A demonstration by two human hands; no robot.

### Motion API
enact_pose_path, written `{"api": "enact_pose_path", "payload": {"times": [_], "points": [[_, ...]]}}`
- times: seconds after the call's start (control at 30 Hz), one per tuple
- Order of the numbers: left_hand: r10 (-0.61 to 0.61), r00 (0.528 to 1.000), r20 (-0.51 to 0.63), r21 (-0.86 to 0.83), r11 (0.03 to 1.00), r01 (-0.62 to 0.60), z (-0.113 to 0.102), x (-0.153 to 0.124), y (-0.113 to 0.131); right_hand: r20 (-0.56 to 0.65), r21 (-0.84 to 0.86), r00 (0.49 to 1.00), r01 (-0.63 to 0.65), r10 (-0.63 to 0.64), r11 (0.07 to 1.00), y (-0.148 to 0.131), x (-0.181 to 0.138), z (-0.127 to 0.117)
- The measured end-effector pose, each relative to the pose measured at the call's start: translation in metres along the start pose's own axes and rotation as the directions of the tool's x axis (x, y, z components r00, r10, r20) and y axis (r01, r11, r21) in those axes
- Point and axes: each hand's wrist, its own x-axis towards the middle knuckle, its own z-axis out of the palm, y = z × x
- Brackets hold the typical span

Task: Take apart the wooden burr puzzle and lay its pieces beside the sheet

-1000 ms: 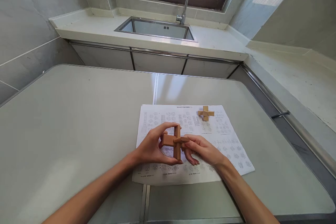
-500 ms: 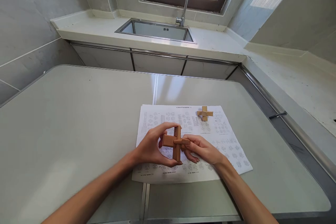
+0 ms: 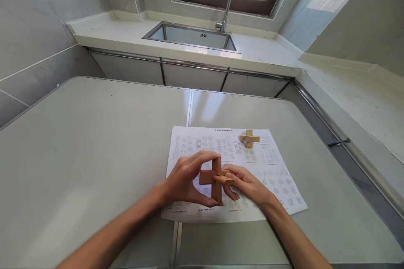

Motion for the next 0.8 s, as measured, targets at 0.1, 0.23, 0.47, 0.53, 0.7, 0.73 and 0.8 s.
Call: {"api": "enact_pose_path", "payload": {"times": [0.1, 0.23, 0.47, 0.53, 0.7, 0.73, 0.8], "points": [[0.013, 1.000, 0.014, 0.002, 1.000, -0.013, -0.002, 0.000, 0.000, 0.026, -0.013, 0.999, -0.040, 0.040, 0.999, 0.002, 0.000, 0.001], [-0.016, 1.000, 0.006, 0.036, 0.999, 0.015, -0.005, 0.002, -0.001, -0.119, -0.107, 0.989, 0.070, -0.083, 0.992, 0.001, 0.001, 0.002], [-0.132, 0.990, 0.053, 0.119, 0.985, 0.125, -0.005, 0.004, -0.002, -0.263, -0.597, 0.835, 0.253, -0.483, 0.762, -0.005, 0.004, 0.008], [-0.153, 0.986, 0.067, 0.129, 0.981, 0.144, -0.005, 0.005, -0.003, -0.260, -0.616, 0.839, 0.237, -0.478, 0.751, -0.005, 0.004, 0.011], [-0.169, 0.982, 0.082, 0.144, 0.977, 0.156, -0.009, 0.007, -0.007, -0.292, -0.588, 0.847, 0.208, -0.445, 0.782, -0.004, 0.002, 0.013], [-0.169, 0.982, 0.085, 0.149, 0.977, 0.155, -0.010, 0.007, -0.007, -0.286, -0.572, 0.856, 0.209, -0.431, 0.793, -0.004, 0.002, 0.013], [-0.169, 0.981, 0.092, 0.160, 0.975, 0.153, -0.012, 0.007, -0.007, -0.270, -0.548, 0.876, 0.203, -0.401, 0.812, -0.004, 0.001, 0.012]]}}
